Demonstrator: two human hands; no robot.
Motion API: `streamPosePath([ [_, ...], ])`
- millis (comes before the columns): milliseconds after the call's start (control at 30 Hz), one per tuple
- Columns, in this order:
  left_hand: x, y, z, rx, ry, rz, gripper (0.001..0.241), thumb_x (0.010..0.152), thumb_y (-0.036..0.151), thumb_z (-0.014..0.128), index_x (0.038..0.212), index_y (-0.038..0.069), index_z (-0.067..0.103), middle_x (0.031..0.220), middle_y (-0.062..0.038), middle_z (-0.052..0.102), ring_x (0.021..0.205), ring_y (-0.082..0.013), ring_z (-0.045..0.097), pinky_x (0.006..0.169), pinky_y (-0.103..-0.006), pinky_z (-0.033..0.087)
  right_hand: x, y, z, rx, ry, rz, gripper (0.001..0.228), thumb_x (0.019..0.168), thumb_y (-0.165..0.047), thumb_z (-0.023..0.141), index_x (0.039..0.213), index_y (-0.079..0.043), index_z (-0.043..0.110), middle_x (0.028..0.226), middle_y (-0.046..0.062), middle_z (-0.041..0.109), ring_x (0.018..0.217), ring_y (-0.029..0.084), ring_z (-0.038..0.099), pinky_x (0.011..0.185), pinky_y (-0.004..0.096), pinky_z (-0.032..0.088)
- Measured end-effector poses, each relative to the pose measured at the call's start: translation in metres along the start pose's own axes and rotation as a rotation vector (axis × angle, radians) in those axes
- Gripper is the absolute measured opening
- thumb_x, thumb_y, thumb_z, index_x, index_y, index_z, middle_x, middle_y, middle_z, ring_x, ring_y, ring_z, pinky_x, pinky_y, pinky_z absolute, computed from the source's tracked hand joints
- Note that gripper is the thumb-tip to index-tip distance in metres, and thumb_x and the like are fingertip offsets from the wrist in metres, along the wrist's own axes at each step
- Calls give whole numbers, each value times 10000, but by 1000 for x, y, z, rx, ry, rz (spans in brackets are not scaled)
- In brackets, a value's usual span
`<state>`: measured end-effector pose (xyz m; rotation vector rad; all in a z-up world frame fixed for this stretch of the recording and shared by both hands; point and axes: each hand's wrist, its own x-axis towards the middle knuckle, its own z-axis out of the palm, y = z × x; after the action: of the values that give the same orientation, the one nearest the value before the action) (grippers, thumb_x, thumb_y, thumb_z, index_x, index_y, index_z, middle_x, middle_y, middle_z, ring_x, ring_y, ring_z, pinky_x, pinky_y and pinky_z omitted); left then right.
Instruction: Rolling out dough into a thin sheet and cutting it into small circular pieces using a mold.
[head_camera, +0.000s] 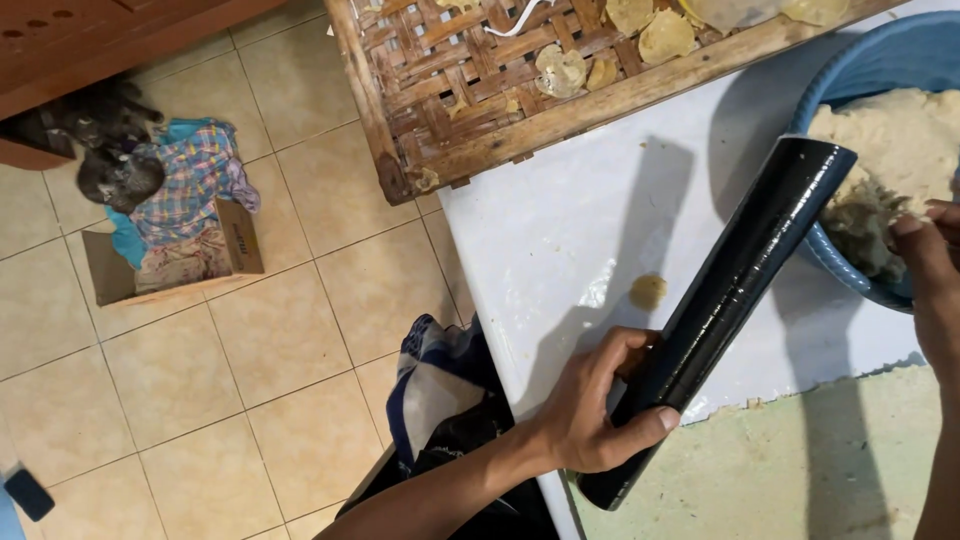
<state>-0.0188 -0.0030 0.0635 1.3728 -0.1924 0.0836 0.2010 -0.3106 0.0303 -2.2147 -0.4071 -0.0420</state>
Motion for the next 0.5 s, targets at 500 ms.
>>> streamPosePath([
  [500, -8, -32, 2, -86, -18, -109, 587, 848, 276, 682, 1307, -14, 459, 995, -115, 681, 826, -210, 649, 736, -358, 559, -201, -111, -91, -205, 546, 263, 116, 1200, 110, 574, 1189, 217, 616, 1195, 266, 588, 920, 286, 588, 813, 341, 541],
])
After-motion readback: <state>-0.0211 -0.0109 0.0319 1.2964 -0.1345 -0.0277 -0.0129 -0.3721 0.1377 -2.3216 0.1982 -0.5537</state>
